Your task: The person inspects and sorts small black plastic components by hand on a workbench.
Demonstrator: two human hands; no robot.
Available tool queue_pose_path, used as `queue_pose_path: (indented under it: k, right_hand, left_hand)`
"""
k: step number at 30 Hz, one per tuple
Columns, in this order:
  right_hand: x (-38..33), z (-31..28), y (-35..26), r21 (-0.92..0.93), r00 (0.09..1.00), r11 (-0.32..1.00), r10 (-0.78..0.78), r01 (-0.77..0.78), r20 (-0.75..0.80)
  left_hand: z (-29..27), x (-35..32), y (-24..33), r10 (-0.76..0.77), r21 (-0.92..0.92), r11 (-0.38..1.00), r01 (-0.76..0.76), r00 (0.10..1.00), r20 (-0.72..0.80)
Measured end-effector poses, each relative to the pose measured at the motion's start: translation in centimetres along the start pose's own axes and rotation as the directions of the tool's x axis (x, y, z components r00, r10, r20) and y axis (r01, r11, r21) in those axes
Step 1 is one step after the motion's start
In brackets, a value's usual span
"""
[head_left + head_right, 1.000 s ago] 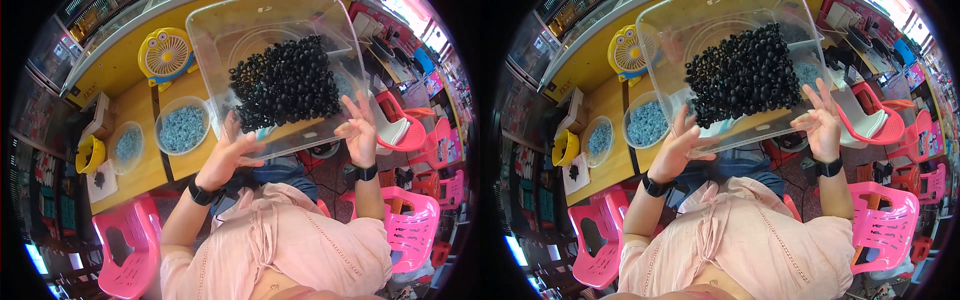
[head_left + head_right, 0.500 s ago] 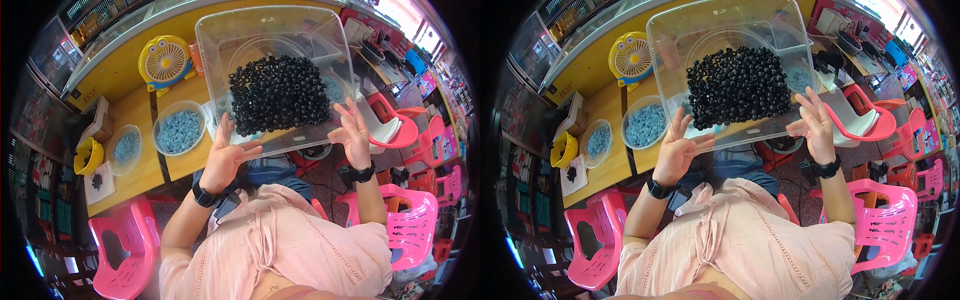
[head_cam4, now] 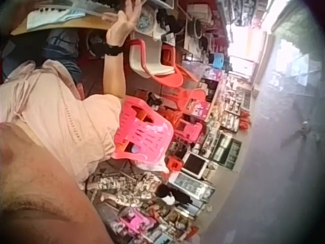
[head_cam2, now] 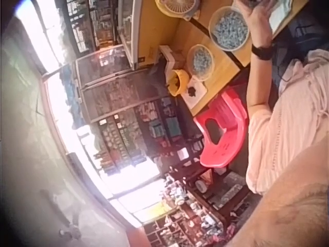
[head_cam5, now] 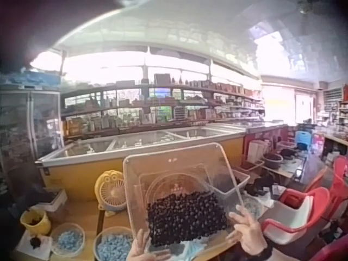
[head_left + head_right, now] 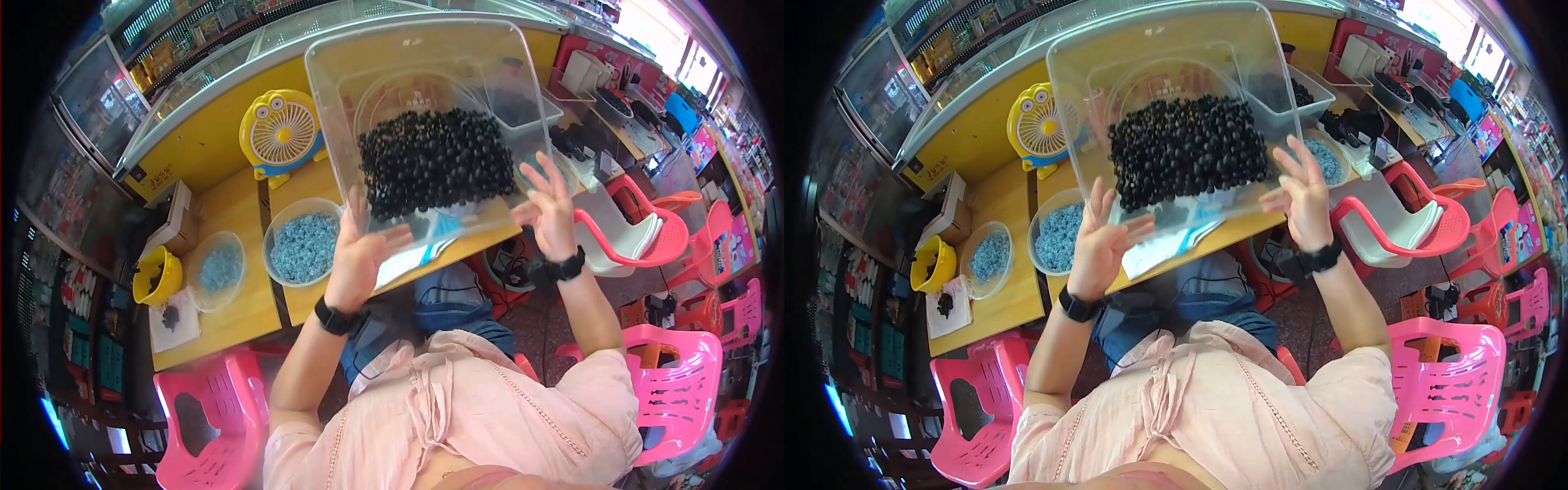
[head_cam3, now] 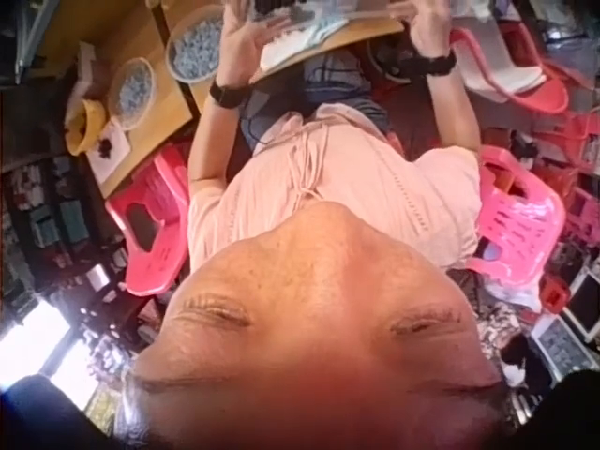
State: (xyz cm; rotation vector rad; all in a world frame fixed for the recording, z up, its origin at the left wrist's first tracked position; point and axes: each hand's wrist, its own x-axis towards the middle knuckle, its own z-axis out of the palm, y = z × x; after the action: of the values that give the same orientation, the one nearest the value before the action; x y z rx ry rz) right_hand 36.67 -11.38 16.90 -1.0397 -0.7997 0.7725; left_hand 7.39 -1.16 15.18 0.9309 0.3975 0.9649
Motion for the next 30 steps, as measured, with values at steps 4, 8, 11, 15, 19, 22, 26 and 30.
queue_pose_path:
  k: [4, 8, 11, 15, 19, 22, 26, 30]
  right_hand:
    - [-1.1, 0.1, 2.0, 0.007, 0.999, 1.000, 0.005, -0.005, -0.040]
    - [-0.6, 0.5, 0.4, -0.070, 0.991, 0.988, 0.134, -0.135, -0.025]
    - [-0.5, 0.9, -0.3, -0.043, 0.991, 0.990, 0.132, -0.133, -0.030]
    - [-0.9, 1.3, -1.1, -0.038, 0.999, 0.999, 0.020, -0.021, -0.036]
    - [-2.3, 0.3, -2.3, -0.119, 0.986, 0.979, 0.165, -0.163, 0.006]
    - [-3.1, 0.5, -3.9, -0.150, 0.952, 0.942, 0.306, -0.301, 0.012]
    - [-2.8, 0.8, -4.8, -0.098, 0.964, 0.959, 0.266, -0.264, 0.001]
    - [-2.5, 1.2, -4.0, -0.112, 1.000, 0.994, -0.019, 0.017, -0.009]
  left_hand:
    - [-1.3, -1.1, -1.4, 0.017, 0.013, 1.000, -0.017, 1.000, 0.001]
    - [-1.4, -0.5, 0.2, -0.151, -0.031, 0.988, 0.149, 0.987, -0.052]
    - [-1.0, -0.3, 1.3, -0.196, 0.004, 0.980, 0.197, 0.977, -0.086]
    - [0.2, -0.3, 2.6, -0.066, 0.050, 0.997, 0.065, 0.997, 0.028]
    - [0.5, -1.8, 3.5, -0.198, 0.018, 0.980, 0.200, 0.978, -0.066]
    - [0.4, -2.3, 3.5, -0.329, -0.096, 0.943, 0.318, 0.933, -0.145]
    - [1.2, -1.6, 4.4, -0.268, -0.010, 0.963, 0.270, 0.953, -0.142]
    - [2.0, -1.4, 4.9, -0.082, 0.200, 0.977, 0.072, 0.996, 0.046]
